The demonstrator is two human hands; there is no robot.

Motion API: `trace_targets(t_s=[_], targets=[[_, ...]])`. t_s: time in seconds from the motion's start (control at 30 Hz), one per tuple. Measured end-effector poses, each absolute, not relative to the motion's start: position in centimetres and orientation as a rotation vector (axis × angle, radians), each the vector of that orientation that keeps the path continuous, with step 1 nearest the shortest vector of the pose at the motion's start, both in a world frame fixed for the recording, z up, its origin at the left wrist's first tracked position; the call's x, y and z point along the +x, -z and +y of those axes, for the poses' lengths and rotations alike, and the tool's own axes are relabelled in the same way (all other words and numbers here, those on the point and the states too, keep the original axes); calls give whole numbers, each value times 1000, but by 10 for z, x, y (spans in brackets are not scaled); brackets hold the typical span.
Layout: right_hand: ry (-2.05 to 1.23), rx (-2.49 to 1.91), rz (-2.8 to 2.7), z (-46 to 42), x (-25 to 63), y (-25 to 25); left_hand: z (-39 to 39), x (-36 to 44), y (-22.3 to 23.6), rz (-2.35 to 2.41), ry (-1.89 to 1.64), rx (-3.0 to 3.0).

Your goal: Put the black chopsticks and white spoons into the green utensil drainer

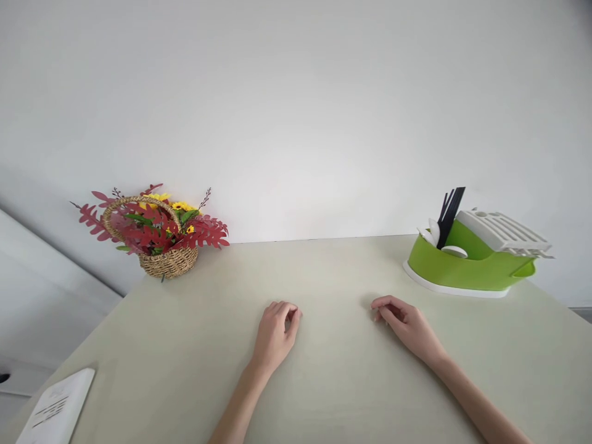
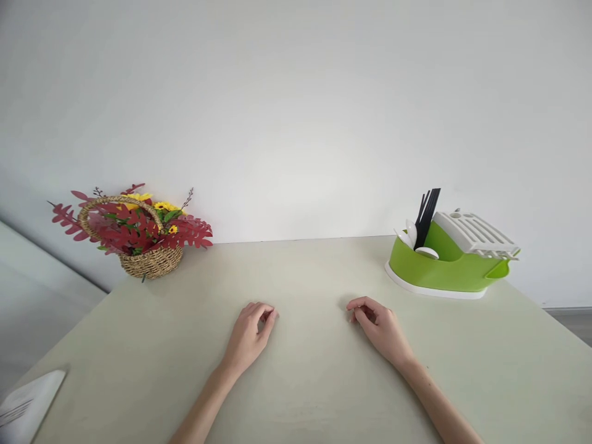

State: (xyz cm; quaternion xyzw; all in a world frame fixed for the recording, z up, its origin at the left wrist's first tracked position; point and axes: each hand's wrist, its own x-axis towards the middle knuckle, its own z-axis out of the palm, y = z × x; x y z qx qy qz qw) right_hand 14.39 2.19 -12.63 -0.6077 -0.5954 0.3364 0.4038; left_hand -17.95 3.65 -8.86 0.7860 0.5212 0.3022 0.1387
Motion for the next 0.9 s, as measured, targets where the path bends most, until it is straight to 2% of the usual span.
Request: trace_targets(t_s=[0.9], targets=[[-835, -1539, -1520, 20, 145, 122, 35, -178, 87, 1510, -874, 2284]])
